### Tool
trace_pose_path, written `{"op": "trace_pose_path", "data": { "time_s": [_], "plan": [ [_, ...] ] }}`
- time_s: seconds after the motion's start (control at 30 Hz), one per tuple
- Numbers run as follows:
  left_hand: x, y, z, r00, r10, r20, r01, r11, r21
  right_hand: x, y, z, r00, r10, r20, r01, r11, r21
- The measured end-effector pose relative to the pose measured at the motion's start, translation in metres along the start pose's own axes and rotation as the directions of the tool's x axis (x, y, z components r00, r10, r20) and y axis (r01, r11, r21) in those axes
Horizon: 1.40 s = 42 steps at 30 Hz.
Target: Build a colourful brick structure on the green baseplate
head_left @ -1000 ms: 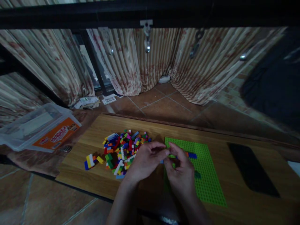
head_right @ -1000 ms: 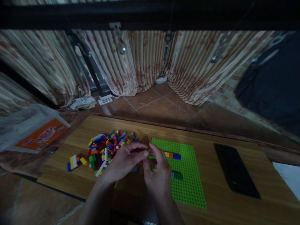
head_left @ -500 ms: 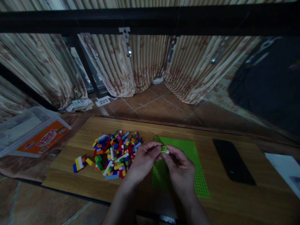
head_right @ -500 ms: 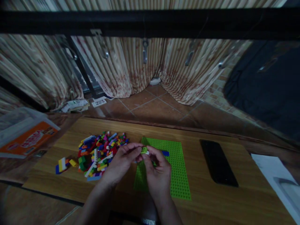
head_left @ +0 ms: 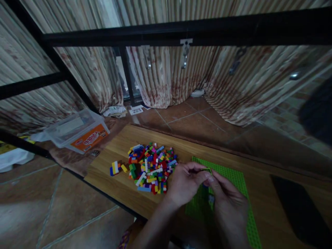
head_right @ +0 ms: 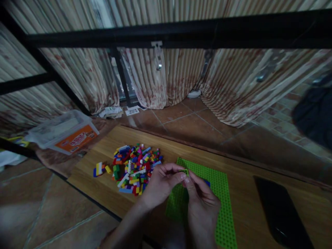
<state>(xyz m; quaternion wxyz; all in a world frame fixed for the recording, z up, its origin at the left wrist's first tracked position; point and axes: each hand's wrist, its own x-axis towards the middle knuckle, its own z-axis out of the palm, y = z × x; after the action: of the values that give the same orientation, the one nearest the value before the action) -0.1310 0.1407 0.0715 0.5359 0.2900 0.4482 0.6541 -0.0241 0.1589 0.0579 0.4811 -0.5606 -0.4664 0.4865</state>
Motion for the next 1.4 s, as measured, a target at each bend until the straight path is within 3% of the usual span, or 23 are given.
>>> {"op": "trace_pose_path", "data": {
  "time_s": [0.17, 0.23, 0.3, 0.4, 0.5, 0.57, 0.67, 0.97, 1.07, 1.17, 1.2, 1.4],
  "plan": [
    [-0.004, 0.005, -0.008, 0.995, 0.056, -0.089, -0.037, 0.98, 0.196, -0.003, 0.01, 0.013, 1.0, -0.012, -0.024, 0.011, 0.999, -0.04],
    [-0.005, 0.013, -0.018, 0.985, 0.12, -0.123, -0.067, 0.927, 0.37, -0.006, 0.015, 0.02, 0.997, -0.066, 0.027, 0.069, 0.992, -0.103],
    [-0.005, 0.022, -0.032, 0.965, 0.2, -0.171, -0.069, 0.82, 0.568, -0.009, 0.021, 0.027, 0.977, -0.149, 0.152, 0.178, 0.964, -0.197],
    [-0.006, 0.036, -0.056, 0.944, 0.258, -0.206, 0.004, 0.613, 0.79, -0.014, 0.032, 0.037, 0.882, -0.286, 0.375, 0.403, 0.87, -0.285],
    [-0.009, 0.044, -0.075, 0.945, 0.257, -0.201, 0.078, 0.42, 0.904, -0.016, 0.043, 0.044, 0.779, -0.385, 0.495, 0.576, 0.75, -0.324],
    [-0.011, 0.047, -0.083, 0.943, 0.249, -0.223, 0.137, 0.323, 0.937, -0.015, 0.047, 0.047, 0.738, -0.408, 0.538, 0.637, 0.684, -0.355],
    [-0.014, 0.05, -0.088, 0.942, 0.215, -0.259, 0.205, 0.244, 0.948, -0.012, 0.05, 0.05, 0.706, -0.416, 0.572, 0.674, 0.641, -0.366],
    [-0.018, 0.063, -0.105, 0.959, 0.155, -0.237, 0.187, 0.281, 0.941, -0.013, 0.044, 0.049, 0.768, -0.393, 0.506, 0.602, 0.713, -0.36],
    [-0.013, 0.07, -0.122, 0.902, 0.251, -0.351, 0.278, 0.284, 0.918, -0.013, 0.042, 0.047, 0.789, -0.366, 0.494, 0.573, 0.729, -0.375],
    [-0.006, 0.076, -0.143, 0.774, 0.375, -0.511, 0.461, 0.219, 0.86, -0.012, 0.041, 0.044, 0.792, -0.338, 0.509, 0.557, 0.742, -0.373],
    [-0.004, 0.077, -0.149, 0.75, 0.392, -0.532, 0.497, 0.196, 0.845, -0.012, 0.041, 0.043, 0.79, -0.332, 0.515, 0.555, 0.745, -0.37],
    [0.002, 0.073, -0.165, 0.769, 0.357, -0.53, 0.527, 0.114, 0.842, -0.012, 0.04, 0.043, 0.774, -0.348, 0.529, 0.566, 0.755, -0.331]
  ]
}}
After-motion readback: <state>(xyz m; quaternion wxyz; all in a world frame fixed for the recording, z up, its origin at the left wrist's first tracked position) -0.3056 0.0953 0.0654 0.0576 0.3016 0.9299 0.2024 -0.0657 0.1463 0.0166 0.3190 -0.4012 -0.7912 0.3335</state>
